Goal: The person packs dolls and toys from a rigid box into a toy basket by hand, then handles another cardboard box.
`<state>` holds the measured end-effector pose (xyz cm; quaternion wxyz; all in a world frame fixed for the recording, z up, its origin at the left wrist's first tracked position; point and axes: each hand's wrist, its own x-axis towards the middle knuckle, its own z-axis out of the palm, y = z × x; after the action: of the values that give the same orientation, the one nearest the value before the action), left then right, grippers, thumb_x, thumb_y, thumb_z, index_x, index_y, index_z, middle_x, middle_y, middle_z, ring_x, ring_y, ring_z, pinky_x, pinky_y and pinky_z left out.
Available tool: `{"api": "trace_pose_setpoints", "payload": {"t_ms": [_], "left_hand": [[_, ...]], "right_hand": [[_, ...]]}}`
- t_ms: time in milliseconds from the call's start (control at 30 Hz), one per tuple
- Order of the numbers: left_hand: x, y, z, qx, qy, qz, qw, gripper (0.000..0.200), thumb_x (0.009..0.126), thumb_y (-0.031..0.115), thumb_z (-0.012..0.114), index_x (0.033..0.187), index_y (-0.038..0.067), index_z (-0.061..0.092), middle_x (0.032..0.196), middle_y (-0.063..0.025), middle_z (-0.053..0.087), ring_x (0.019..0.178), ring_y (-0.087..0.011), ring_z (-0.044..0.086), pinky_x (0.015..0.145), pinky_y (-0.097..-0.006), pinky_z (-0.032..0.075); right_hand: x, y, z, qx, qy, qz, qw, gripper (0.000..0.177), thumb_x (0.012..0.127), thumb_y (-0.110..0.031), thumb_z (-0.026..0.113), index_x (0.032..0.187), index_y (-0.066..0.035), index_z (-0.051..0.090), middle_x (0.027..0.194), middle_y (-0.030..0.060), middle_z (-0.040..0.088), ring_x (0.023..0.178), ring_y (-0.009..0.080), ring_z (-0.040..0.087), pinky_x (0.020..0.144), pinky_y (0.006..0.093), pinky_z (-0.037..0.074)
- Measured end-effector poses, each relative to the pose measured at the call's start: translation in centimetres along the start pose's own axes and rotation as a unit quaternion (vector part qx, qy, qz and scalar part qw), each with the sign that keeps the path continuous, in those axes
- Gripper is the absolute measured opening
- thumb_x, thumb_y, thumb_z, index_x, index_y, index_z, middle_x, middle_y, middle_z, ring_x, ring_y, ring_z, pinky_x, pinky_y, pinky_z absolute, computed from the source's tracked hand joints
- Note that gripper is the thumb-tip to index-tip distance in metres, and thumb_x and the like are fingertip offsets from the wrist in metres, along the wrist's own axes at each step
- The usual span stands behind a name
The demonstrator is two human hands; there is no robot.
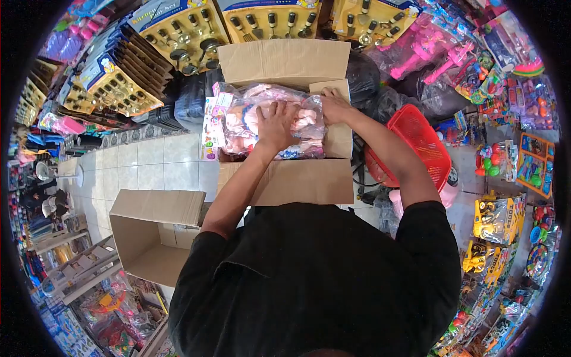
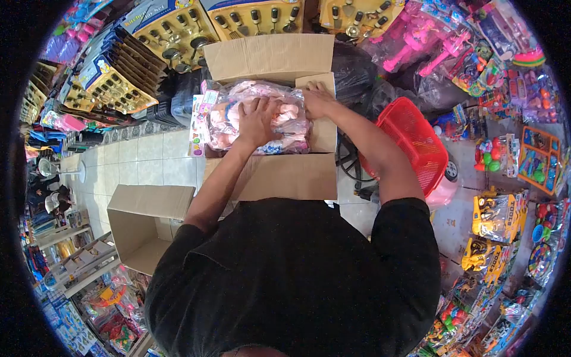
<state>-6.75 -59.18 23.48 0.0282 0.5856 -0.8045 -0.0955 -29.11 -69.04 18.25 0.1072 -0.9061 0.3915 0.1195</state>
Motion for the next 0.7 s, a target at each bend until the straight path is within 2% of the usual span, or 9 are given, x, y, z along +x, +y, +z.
{"api": "trace_pose_setpoints", "payload": {"t_ms": [133, 233, 333, 433, 533, 633, 700], "left_hand": [[0.1, -0.1, -0.5, 0.000, -0.038, 0.001, 0.999, 0.090, 0.066, 0.045, 0.081, 0.142, 0.024, 0.037, 0.146, -0.0103, 0.038, 0.140, -0.0314, 0.029, 0.110, -0.0660, 0.019], [-0.2, -0.5, -0.4, -0.017, -0.012, 0.008, 1.000, 0.087, 0.066, 0.041, 0.082, 0.139, 0.023, 0.040, 0.145, -0.0097, 0.039, 0.139, -0.0304, 0.031, 0.109, -0.0654, 0.021], [-0.5, -0.9, -0.6, -0.026, 0.007, 0.014, 1.000, 0.082, 0.065, 0.039, 0.082, 0.136, 0.022, 0.043, 0.143, -0.0090, 0.042, 0.136, -0.0290, 0.034, 0.108, -0.0648, 0.023], [-0.7, -1.4, -0.3, -0.035, 0.037, 0.014, 0.999, 0.079, 0.065, 0.039, 0.082, 0.133, 0.021, 0.045, 0.141, -0.0087, 0.044, 0.135, -0.0280, 0.037, 0.108, -0.0646, 0.024], [-0.7, -1.6, -0.3, -0.038, 0.041, 0.013, 0.998, 0.083, 0.065, 0.039, 0.082, 0.136, 0.020, 0.043, 0.139, -0.0079, 0.046, 0.134, -0.0269, 0.038, 0.106, -0.0642, 0.025], [-0.7, -1.7, -0.2, -0.050, 0.064, 0.011, 0.997, 0.081, 0.064, 0.037, 0.082, 0.135, 0.021, 0.045, 0.138, -0.0077, 0.048, 0.132, -0.0274, 0.040, 0.105, -0.0632, 0.026], [-0.7, -1.9, -0.7, -0.061, 0.061, 0.008, 0.996, 0.080, 0.064, 0.035, 0.082, 0.134, 0.021, 0.046, 0.137, -0.0076, 0.048, 0.131, -0.0280, 0.041, 0.104, -0.0628, 0.028]], "right_hand": [[-0.1, -0.8, -1.9, -0.002, -0.075, 0.011, 0.997, 0.064, 0.068, -0.033, 0.074, 0.124, -0.007, 0.059, 0.127, 0.0126, 0.053, 0.128, 0.0339, 0.036, 0.106, 0.0523, 0.028], [0.4, -0.4, 0.0, 0.017, -0.031, -0.023, 0.999, 0.062, 0.067, -0.034, 0.075, 0.121, -0.006, 0.062, 0.132, 0.0146, 0.048, 0.130, 0.0346, 0.032, 0.105, 0.0542, 0.027], [1.6, -0.5, 0.5, -0.064, -0.073, -0.045, 0.994, 0.061, 0.066, -0.034, 0.076, 0.119, -0.007, 0.064, 0.139, 0.0166, 0.041, 0.133, 0.0357, 0.028, 0.106, 0.0563, 0.025], [1.2, -1.5, -3.4, -0.074, -0.218, -0.034, 0.972, 0.070, 0.063, -0.039, 0.079, 0.123, -0.008, 0.063, 0.145, 0.0170, 0.035, 0.134, 0.0368, 0.026, 0.109, 0.0567, 0.021], [-0.2, -1.1, -3.7, -0.080, -0.190, -0.055, 0.977, 0.079, 0.058, -0.046, 0.082, 0.124, -0.009, 0.063, 0.146, 0.0159, 0.032, 0.134, 0.0366, 0.026, 0.109, 0.0560, 0.021], [-0.3, -1.2, -1.5, -0.079, -0.092, -0.063, 0.991, 0.091, 0.050, -0.055, 0.084, 0.126, -0.010, 0.061, 0.144, 0.0152, 0.034, 0.134, 0.0352, 0.026, 0.104, 0.0551, 0.025], [-0.3, -1.3, -1.9, -0.071, -0.092, -0.066, 0.991, 0.094, 0.048, -0.059, 0.084, 0.125, -0.010, 0.061, 0.143, 0.0153, 0.035, 0.133, 0.0348, 0.027, 0.101, 0.0541, 0.027]]}}
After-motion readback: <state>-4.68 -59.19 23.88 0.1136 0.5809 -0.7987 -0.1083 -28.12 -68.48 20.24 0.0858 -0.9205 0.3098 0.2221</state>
